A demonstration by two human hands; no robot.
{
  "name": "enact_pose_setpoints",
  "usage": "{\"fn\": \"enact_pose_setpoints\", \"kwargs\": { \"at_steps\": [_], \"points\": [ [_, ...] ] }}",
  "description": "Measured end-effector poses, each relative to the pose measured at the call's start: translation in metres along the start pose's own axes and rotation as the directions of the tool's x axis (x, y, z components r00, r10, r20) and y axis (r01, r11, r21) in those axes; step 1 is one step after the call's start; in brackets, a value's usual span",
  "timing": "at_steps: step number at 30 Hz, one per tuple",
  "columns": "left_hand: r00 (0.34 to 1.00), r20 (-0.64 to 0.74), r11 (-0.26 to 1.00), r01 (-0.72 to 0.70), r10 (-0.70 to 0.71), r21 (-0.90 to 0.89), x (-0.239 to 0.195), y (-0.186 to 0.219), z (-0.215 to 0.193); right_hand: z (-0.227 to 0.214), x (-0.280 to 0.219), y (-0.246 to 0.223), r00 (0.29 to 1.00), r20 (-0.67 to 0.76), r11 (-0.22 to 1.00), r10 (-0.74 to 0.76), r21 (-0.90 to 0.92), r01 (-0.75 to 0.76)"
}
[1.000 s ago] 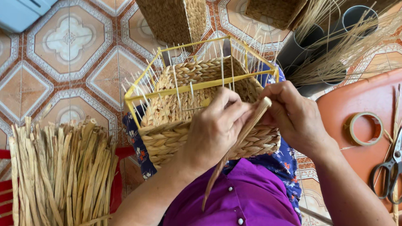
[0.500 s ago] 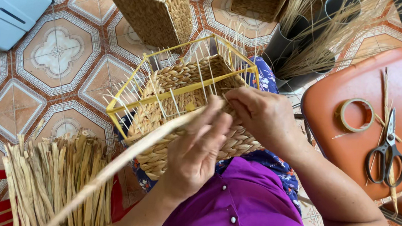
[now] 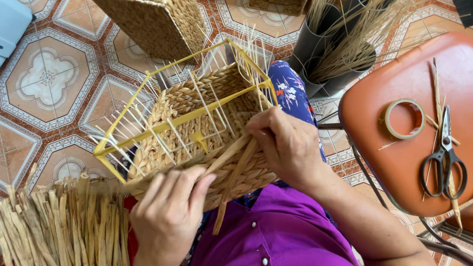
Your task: The person weaves dried palm leaves into a rectangular basket using a yellow wire frame. They repeatedly thread the leaves through vertical wires, pull them tight, and adjust the weave to build up the basket walls.
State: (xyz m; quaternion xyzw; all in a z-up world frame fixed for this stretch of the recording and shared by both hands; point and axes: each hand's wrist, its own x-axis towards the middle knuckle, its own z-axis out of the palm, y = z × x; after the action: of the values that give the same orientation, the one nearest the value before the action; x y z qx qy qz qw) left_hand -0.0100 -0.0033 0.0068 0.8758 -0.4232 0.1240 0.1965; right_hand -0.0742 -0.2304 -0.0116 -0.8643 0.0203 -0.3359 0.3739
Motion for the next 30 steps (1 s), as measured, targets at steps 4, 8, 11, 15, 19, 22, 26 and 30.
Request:
{"fn": "enact_pose_setpoints", "kwargs": {
  "at_steps": [4,8,11,15,19,22,26,30],
  "points": [
    [0.992,0.093,0.996,0.086,-0.085,-0.004,-0.028,-0.025,-0.012,0.002,0.000,-0.001,1.000,-0.010,0.999,0.002,-0.053,-0.002],
    [0.875,0.412,0.961,0.275,-0.253,0.006,-0.038,-0.089,-0.048,-0.004,-0.007,0.011,0.999,0.044,0.997,0.025,0.075,-0.028],
    [0.411,0.646,0.766,0.365,-0.643,0.530,-0.036,-0.137,-0.058,-0.022,-0.020,0.056,0.977,-0.059,0.854,0.206,0.499,-0.150],
    [0.722,0.407,0.822,0.423,-0.560,0.381,-0.047,-0.139,-0.036,-0.024,-0.024,0.198,0.682,-0.273,0.431,0.679,0.900,-0.069],
    [0.911,0.128,0.909,0.362,-0.391,0.206,-0.040,-0.117,-0.008,0.026,-0.048,0.339,0.334,-0.158,0.260,0.929,0.922,-0.288],
    [0.934,0.010,0.920,0.349,-0.356,0.181,-0.026,-0.111,-0.001,0.072,-0.075,0.401,0.110,-0.056,0.102,0.992,0.875,-0.473],
    [0.930,-0.069,0.914,0.367,-0.360,0.174,-0.014,-0.103,0.020,0.109,-0.096,0.437,0.120,0.060,0.019,0.991,0.822,-0.569],
    [0.923,-0.106,0.906,0.385,-0.371,0.178,-0.012,-0.100,0.036,0.119,-0.105,0.445,0.071,0.037,0.021,0.997,0.742,-0.670]
  ]
}}
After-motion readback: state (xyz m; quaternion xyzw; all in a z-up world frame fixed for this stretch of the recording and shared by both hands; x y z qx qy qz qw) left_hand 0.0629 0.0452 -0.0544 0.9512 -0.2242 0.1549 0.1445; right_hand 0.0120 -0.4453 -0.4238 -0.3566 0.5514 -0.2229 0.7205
